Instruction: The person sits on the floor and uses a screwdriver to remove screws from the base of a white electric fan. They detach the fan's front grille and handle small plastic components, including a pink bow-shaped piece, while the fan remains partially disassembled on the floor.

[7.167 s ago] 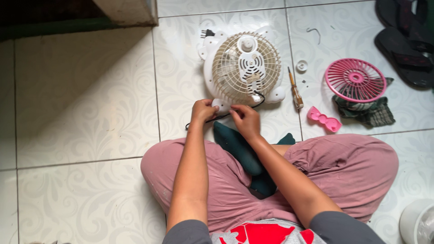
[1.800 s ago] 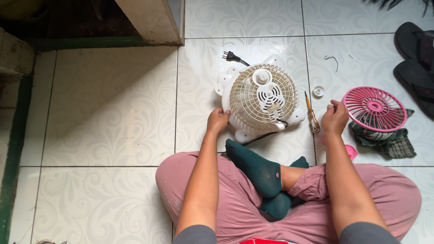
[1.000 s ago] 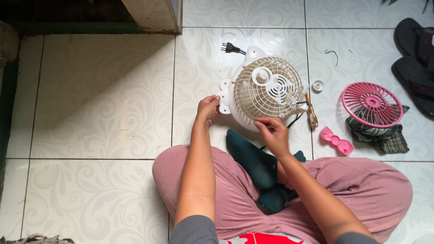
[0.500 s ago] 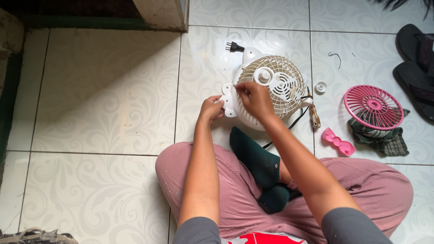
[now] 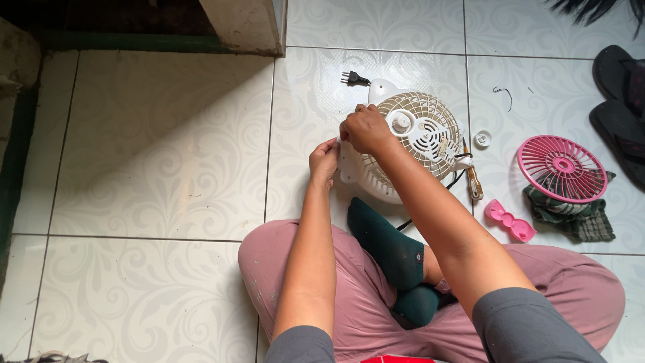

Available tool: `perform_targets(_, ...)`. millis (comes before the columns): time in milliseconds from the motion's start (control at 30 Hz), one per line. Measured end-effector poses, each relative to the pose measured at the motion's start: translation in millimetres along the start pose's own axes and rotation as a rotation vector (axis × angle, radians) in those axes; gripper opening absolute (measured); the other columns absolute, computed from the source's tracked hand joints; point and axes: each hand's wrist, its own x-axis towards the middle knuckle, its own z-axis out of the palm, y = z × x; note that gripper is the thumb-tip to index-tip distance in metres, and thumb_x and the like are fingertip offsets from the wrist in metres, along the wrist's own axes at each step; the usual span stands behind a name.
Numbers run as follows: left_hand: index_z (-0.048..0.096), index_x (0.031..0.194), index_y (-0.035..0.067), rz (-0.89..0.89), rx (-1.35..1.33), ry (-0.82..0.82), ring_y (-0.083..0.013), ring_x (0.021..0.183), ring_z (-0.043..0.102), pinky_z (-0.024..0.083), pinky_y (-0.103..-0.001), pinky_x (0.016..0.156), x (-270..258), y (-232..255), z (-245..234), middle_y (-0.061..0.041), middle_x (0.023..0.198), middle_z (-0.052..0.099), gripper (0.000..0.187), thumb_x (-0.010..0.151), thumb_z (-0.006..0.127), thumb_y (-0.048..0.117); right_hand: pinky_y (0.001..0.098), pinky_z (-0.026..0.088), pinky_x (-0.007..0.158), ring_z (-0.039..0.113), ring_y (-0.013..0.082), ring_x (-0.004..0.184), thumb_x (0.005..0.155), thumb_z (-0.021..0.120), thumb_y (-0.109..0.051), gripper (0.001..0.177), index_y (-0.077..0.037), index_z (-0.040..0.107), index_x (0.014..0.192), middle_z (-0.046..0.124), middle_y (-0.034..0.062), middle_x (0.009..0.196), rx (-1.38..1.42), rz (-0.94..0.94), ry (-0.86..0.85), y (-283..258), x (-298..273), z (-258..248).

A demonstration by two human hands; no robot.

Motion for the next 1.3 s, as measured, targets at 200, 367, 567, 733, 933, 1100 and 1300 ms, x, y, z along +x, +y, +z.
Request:
perform_targets(200,0.070,0.123,-0.001,-0.003,-0.036,0.014,-0.0112,0.090,0.067,0.054,-0.025,0.080,-11,10,3,-0.007,0.105,0.075,0.033,0.096,0.068,0.019,0.0393,0.042,0.087,0.067,0.0253,0.094,0.077,0.073,-0.011,0.012,-0.022,0.077,0.073,0.073,0.0010,0.073,0.003,0.048,-0.008,1,5,8)
perform_targets(367,0.070,0.124,0.001,-0.042,-0.010,0.033,-0.0113,0.090,0.067,0.054,-0.025,0.077,-19,21,6,-0.006,0.106,0.075,0.033,0.096,0.067,0.017,0.0396,0.044,0.084,0.068,0.0246,0.092,0.075,0.074,-0.011,0.010,-0.020,0.076,0.073,0.074,0.0005,0.074,-0.010,0.080,-0.003,-2,8,5)
perform_targets(567,0.074,0.122,0.009,-0.136,0.104,0.047,-0.0159,0.075,0.060,0.046,-0.033,0.062,-26,31,7,-0.006,0.098,0.074,0.032,0.097,0.066,0.027,0.0386,0.052,0.088,0.068,0.0249,0.091,0.083,0.076,-0.004,0.018,-0.017,0.079,0.095,0.075,0.0040,0.091,0.300,0.150,0.302,-6,1,-27)
perform_targets(733,0.066,0.122,0.013,-0.220,0.246,-0.040,-0.0169,0.070,0.067,0.051,-0.032,0.050,-30,37,4,-0.004,0.094,0.072,0.038,0.093,0.070,0.036,0.0417,0.053,0.093,0.067,0.0274,0.106,0.089,0.079,0.001,0.019,-0.007,0.076,0.106,0.075,0.0091,0.106,0.414,0.081,0.709,36,-77,-57)
perform_targets(933,0.054,0.125,0.001,-0.168,0.521,-0.109,-0.0191,0.071,0.071,0.065,-0.035,0.050,-14,-3,-12,-0.012,0.100,0.070,0.051,0.087,0.079,0.024,0.0415,0.052,0.093,0.065,0.0324,0.106,0.096,0.073,-0.019,0.034,-0.003,0.067,0.126,0.070,0.0173,0.120,0.380,0.559,0.628,133,-233,-24)
perform_targets(1100,0.038,0.136,0.006,0.142,0.141,0.104,-0.0169,0.068,0.066,0.054,-0.027,0.048,17,-14,-12,-0.018,0.104,0.071,0.066,0.089,0.077,0.030,0.0451,0.046,0.105,0.060,0.0364,0.121,0.096,0.063,-0.017,0.065,-0.004,0.042,0.156,0.058,0.0242,0.142,0.590,0.612,0.391,146,-295,54)
perform_targets(1300,0.054,0.130,-0.006,-0.219,0.470,0.100,-0.0277,0.072,0.048,0.036,-0.041,0.057,-31,-28,-15,-0.016,0.090,0.064,0.070,0.095,0.075,0.051,0.0427,0.051,0.100,0.062,0.0327,0.125,0.091,0.063,-0.015,0.071,-0.005,0.034,0.156,0.058,0.0217,0.141,0.787,0.616,0.300,107,-272,87)
